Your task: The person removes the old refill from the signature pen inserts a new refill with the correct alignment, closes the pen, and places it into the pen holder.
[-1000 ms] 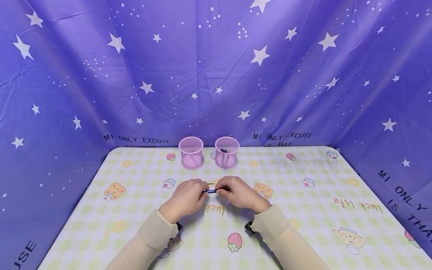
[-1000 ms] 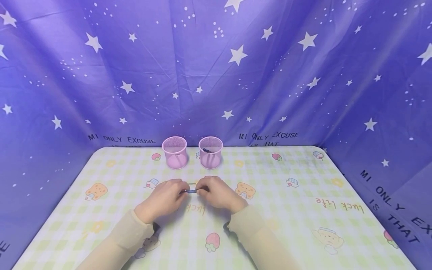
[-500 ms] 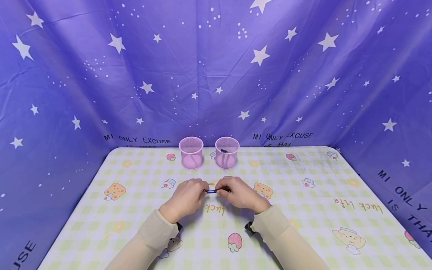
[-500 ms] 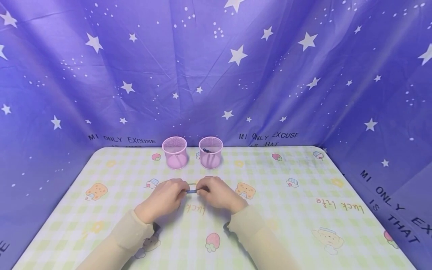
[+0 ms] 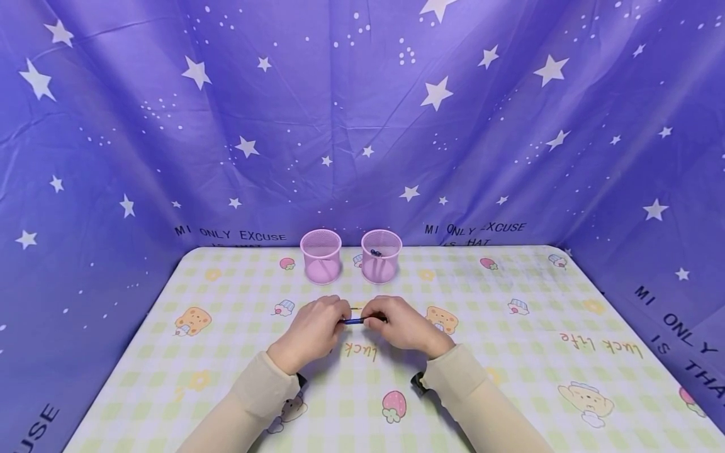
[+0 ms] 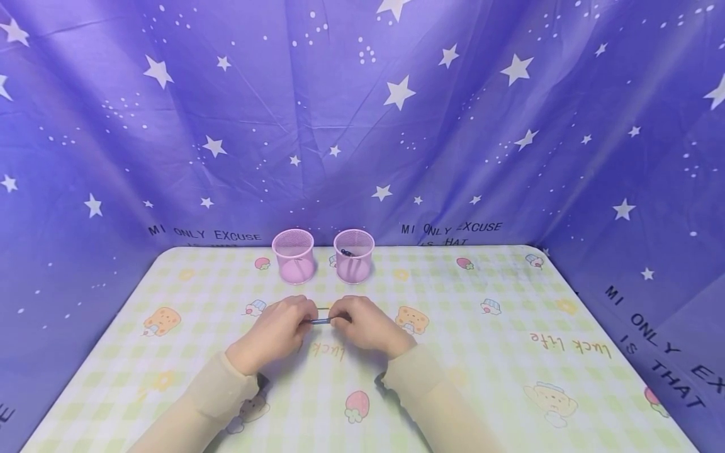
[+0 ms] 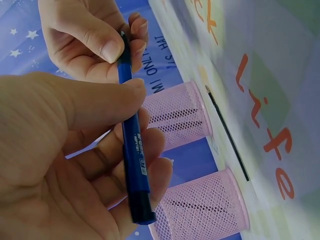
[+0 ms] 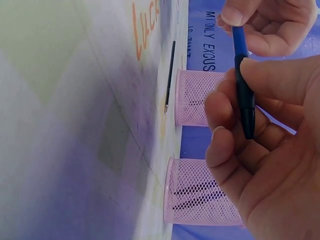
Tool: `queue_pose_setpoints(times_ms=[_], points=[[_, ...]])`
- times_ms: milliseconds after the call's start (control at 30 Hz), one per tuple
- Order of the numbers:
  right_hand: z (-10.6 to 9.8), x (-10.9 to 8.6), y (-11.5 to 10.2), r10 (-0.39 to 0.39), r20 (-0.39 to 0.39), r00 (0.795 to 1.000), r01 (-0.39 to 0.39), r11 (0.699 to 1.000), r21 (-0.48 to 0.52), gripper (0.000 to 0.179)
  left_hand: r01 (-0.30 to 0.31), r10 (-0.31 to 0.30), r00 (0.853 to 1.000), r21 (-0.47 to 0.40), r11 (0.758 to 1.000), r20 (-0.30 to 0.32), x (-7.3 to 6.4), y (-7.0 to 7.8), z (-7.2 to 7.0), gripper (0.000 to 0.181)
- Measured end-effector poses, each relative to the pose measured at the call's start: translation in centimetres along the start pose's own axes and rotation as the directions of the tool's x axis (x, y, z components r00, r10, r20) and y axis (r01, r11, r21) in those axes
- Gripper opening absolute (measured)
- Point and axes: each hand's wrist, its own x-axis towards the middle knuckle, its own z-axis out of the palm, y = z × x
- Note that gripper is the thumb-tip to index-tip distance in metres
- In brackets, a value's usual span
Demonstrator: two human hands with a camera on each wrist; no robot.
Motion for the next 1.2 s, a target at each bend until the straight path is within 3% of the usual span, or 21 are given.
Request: queue_pose_setpoints(times_ms=[333, 467, 600, 1200], points=[[-0.19, -0.01, -0.15, -0.032, -0.010, 0.999, 0.032, 0.999, -0.002, 0.010, 0.018, -0.018, 1.000, 0.007, 1.000, 0.004, 0.03, 0.04, 0.15, 0.015], [-0.14, 0.01, -0.15, -0.025, -0.017, 1.000, 0.025, 1.000, 0.000, 0.010, 0.028, -0.027, 0.999, -0.013, 1.000, 0.036, 0.10, 0.16, 0.15, 0.008], [-0.08, -0.01, -0.12, -0.020, -0.022, 1.000, 0.020, 1.000, -0.001, 0.010, 0.023, -0.022, 0.998, -0.016, 1.000, 0.061, 0.14, 0.23, 0.14, 0.011], [-0.07, -0.04, -0.10, -0.031, -0.009, 0.999, 0.031, 0.999, -0.012, 0.008, 0.009, -0.009, 1.000, -0.014, 1.000, -0.007, 0.10, -0.03, 0.25, 0.012]])
